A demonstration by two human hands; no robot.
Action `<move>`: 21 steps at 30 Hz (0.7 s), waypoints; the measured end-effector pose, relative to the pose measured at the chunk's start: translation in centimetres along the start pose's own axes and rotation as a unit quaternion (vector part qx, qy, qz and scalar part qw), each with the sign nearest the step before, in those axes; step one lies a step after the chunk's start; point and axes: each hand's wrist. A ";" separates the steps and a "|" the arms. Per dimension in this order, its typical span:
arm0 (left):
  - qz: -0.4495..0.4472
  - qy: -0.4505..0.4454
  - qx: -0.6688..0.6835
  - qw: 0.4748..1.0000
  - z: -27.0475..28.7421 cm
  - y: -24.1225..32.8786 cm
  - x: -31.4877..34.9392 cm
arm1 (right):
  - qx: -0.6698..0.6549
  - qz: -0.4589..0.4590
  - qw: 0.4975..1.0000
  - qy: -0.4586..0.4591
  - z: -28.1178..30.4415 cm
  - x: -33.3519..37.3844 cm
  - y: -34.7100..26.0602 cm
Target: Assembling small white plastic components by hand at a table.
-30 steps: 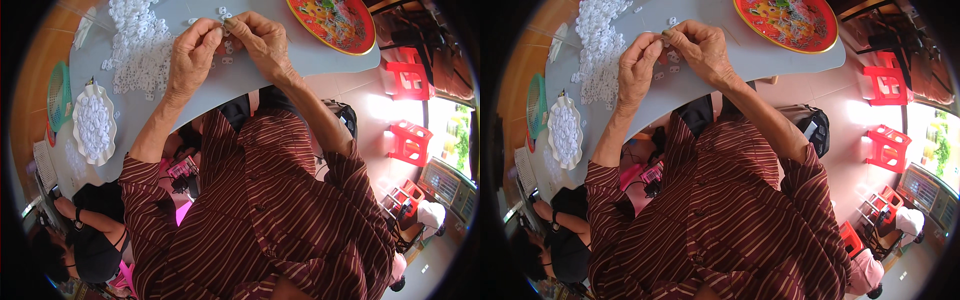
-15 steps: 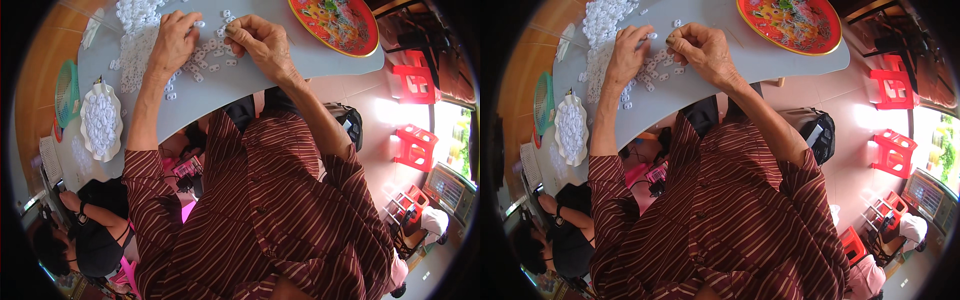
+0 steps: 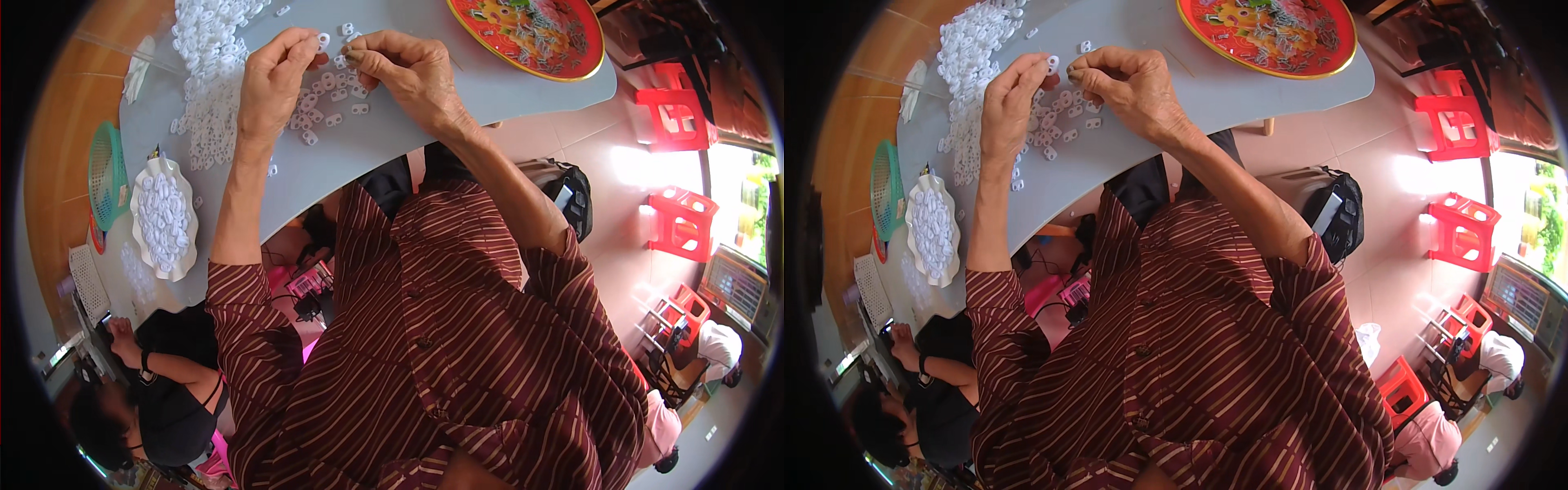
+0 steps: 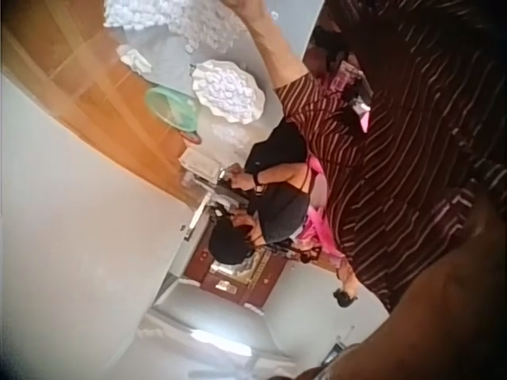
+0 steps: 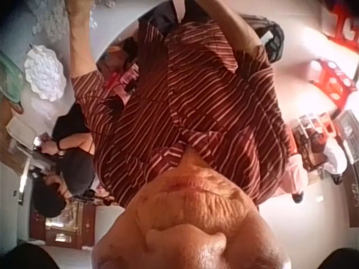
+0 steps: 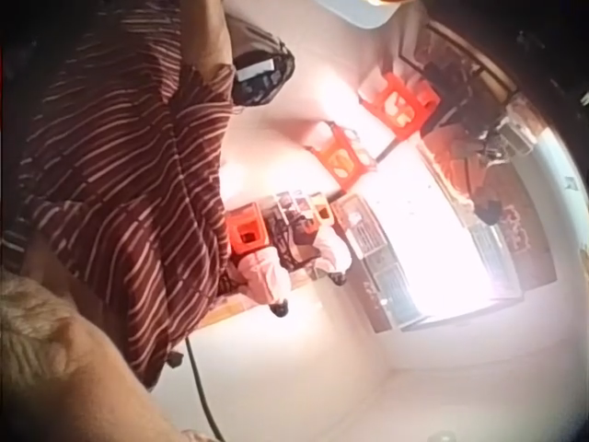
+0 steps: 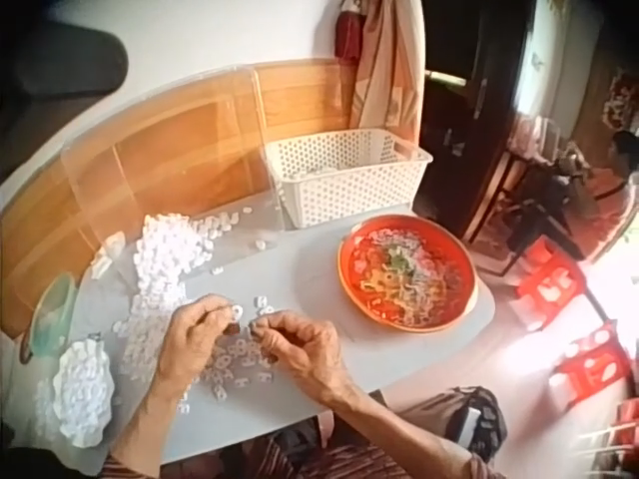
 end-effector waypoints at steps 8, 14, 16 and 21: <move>0.055 -0.094 0.164 0.980 0.1 -0.2 0.1 | 0.025 0.037 0.999 -0.024 -0.1 0.1 0.4; 0.076 -0.115 0.132 0.982 0.2 0.3 0.2 | 0.025 0.019 0.999 -0.031 -0.1 0.2 0.2; 0.090 -0.119 0.196 0.969 0.3 -0.1 0.1 | 0.036 0.020 0.999 -0.032 -0.1 0.2 0.1; 0.092 -0.134 0.177 0.971 0.5 -0.2 0.0 | 0.025 0.022 0.999 -0.037 0.0 0.3 0.3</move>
Point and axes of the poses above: each hand's wrist, its own x-axis away from the middle knuckle, its own z-axis out of the back of the hand, y = z × x, and after that the axes turned 3 degrees about z, right-handed
